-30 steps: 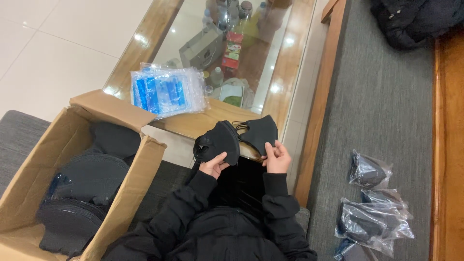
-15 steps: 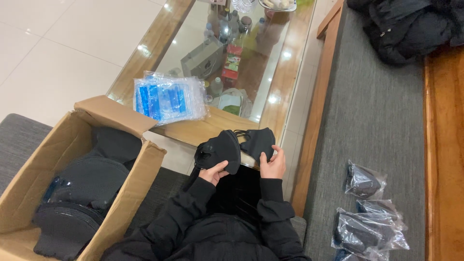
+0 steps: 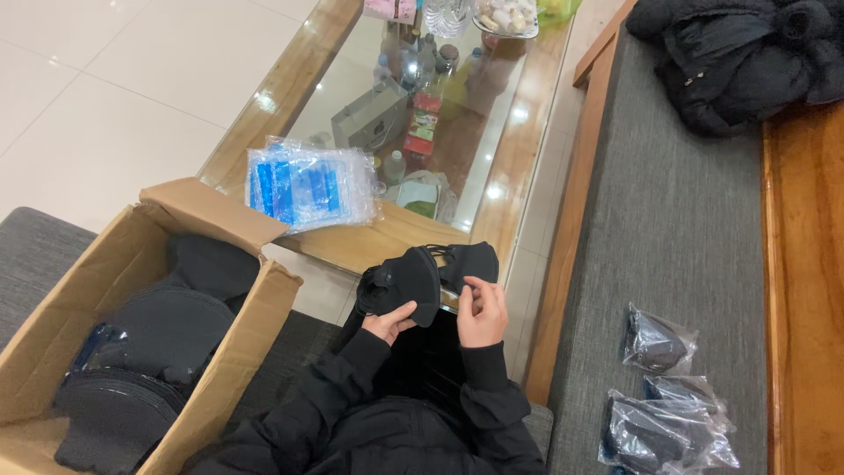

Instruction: Packing black face masks into a cardboard box after inspection

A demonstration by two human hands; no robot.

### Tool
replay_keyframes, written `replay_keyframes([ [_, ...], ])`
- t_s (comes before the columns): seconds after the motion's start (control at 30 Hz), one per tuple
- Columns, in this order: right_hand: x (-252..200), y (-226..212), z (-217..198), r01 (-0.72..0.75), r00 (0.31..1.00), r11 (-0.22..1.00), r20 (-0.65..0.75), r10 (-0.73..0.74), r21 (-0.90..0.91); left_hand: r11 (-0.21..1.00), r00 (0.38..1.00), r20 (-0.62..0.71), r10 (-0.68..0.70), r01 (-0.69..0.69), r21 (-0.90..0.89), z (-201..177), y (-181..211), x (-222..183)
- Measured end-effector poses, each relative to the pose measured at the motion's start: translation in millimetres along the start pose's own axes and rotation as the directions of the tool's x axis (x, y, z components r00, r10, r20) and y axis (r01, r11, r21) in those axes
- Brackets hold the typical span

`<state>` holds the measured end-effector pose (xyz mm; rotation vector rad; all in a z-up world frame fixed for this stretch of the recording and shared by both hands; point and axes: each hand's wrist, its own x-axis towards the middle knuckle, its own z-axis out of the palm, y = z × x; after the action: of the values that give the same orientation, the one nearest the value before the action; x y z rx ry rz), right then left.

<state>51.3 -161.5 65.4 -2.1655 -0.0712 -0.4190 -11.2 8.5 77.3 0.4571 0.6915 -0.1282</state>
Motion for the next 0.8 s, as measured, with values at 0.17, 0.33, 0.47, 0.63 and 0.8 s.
replay_keyframes([
  [0.17, -6, -25, 0, 0.080, 0.996, 0.997, 0.032, -0.080, 0.023, 0.990, 1.000, -0.012, -0.023, 0.025, 0.136, -38, -29, 47],
  [0.33, -4, -38, -4, 0.181, 0.982, 0.983, 0.063, -0.179, -0.019, 0.910, 0.997, 0.056, 0.046, -0.065, 0.408, -41, -33, 56],
  [0.47, -4, -37, -5, 0.209, 0.971, 0.977, 0.133, -0.200, -0.053, 0.865, 0.989, 0.122, 0.085, -0.134, 0.483, -39, -31, 54],
  [0.63, -2, -33, -1, 0.236, 0.966, 0.971, 0.116, -0.230, -0.046, 0.827, 0.986, 0.128, 0.104, -0.157, 0.539, -40, -31, 56],
  [0.8, -1, -53, -3, 0.203, 0.978, 0.978, 0.037, -0.204, 0.047, 0.754, 0.982, 0.165, 0.089, -0.174, 0.633, -27, -22, 43],
])
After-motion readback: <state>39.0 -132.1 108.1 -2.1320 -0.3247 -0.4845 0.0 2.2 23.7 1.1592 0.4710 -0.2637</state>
